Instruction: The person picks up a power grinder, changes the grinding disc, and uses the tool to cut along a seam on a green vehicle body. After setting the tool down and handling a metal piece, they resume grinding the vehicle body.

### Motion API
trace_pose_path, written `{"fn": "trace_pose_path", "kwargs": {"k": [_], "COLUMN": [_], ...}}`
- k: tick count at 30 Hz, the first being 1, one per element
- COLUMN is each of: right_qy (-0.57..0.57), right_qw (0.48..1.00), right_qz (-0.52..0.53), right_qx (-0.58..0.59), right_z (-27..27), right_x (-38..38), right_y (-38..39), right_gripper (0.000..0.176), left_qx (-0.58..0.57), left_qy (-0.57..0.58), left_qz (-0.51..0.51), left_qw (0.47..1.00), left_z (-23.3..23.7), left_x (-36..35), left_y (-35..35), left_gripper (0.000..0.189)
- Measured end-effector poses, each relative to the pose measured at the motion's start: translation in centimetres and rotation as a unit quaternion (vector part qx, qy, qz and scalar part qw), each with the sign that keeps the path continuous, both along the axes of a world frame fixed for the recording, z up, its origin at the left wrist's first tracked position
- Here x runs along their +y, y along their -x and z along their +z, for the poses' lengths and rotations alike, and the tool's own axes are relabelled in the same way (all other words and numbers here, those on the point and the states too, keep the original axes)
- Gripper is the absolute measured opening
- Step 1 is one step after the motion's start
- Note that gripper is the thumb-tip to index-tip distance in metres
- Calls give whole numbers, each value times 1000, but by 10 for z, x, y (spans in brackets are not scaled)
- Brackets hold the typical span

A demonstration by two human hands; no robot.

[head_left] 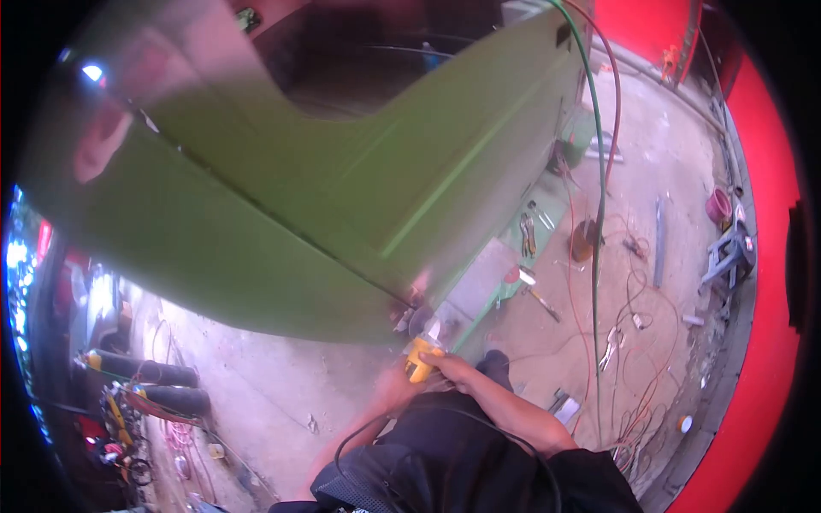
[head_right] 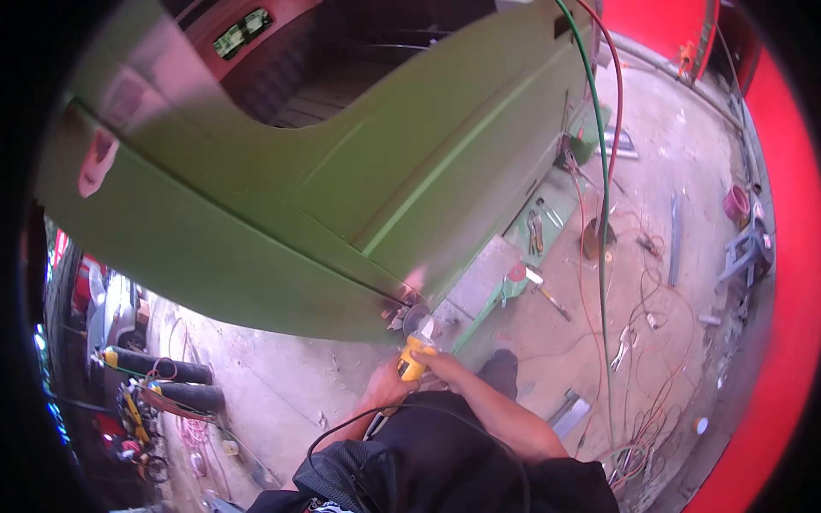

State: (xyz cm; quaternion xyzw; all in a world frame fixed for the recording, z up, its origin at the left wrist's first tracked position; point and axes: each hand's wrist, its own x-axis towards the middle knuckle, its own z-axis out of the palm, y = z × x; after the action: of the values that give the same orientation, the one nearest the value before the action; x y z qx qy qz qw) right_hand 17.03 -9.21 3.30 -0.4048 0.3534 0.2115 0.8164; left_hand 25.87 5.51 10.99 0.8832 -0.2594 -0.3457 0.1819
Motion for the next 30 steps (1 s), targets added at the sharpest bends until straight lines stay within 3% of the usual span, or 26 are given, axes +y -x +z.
{"fn": "trace_pose_path", "kwargs": {"k": [2, 4, 5, 6, 8, 9, 10, 13, 14, 16, 19, 25, 28, 30], "right_qy": [52, 375, 401, 503, 698, 725, 764, 754, 747, 585, 513, 642, 599, 602], "right_qw": [996, 907, 902, 853, 651, 600, 503, 385, 384, 583, 590, 599, 641, 641], "right_qz": [77, 181, 92, 83, -33, -60, -72, -82, -77, 29, -16, -2, 48, 48], "right_qx": [-7, -64, -129, -109, -297, -334, -399, -526, -537, -563, -623, -478, -477, -475], "right_z": [11, 48, 84, 135, 219, 277, 324, 405, 416, 431, 425, 430, 440, 440], "right_x": [-31, -67, -84, -104, -141, -148, -151, -139, -134, -121, -114, -99, -102, -102], "right_y": [8, 19, 17, 6, -27, -40, -54, -110, -136, -166, -175, -142, -138, -138], "right_gripper": [75, 83, 85, 80, 68, 71, 73, 98, 98, 105, 100, 92, 87, 86], "left_qx": [0, 5, 25, 44, 66, 81, 80, 94, 98, 102, 99, 60, 42, 44], "left_qy": [-1, -5, -5, -7, 17, 40, 45, 155, 128, 104, 17, 78, 172, 46], "left_qz": [4, 11, 10, 9, 24, 29, 37, 92, 95, 115, 134, 227, 257, 234], "left_qw": [1000, 1000, 1000, 999, 997, 995, 995, 979, 982, 983, 986, 969, 950, 970], "left_z": [2, 0, -1, -2, -1, 0, -4, -21, -25, -15, 8, -9, 5, 35], "left_x": [6, 9, 12, 18, 27, 28, 31, 39, 37, 27, -2, -21, -28, -35], "left_y": [3, 7, 10, 15, 26, 31, 38, 58, 57, 68, 75, 109, 99, 89], "left_gripper": [82, 84, 85, 87, 86, 86, 86, 89, 90, 91, 90, 82, 78, 76]}}
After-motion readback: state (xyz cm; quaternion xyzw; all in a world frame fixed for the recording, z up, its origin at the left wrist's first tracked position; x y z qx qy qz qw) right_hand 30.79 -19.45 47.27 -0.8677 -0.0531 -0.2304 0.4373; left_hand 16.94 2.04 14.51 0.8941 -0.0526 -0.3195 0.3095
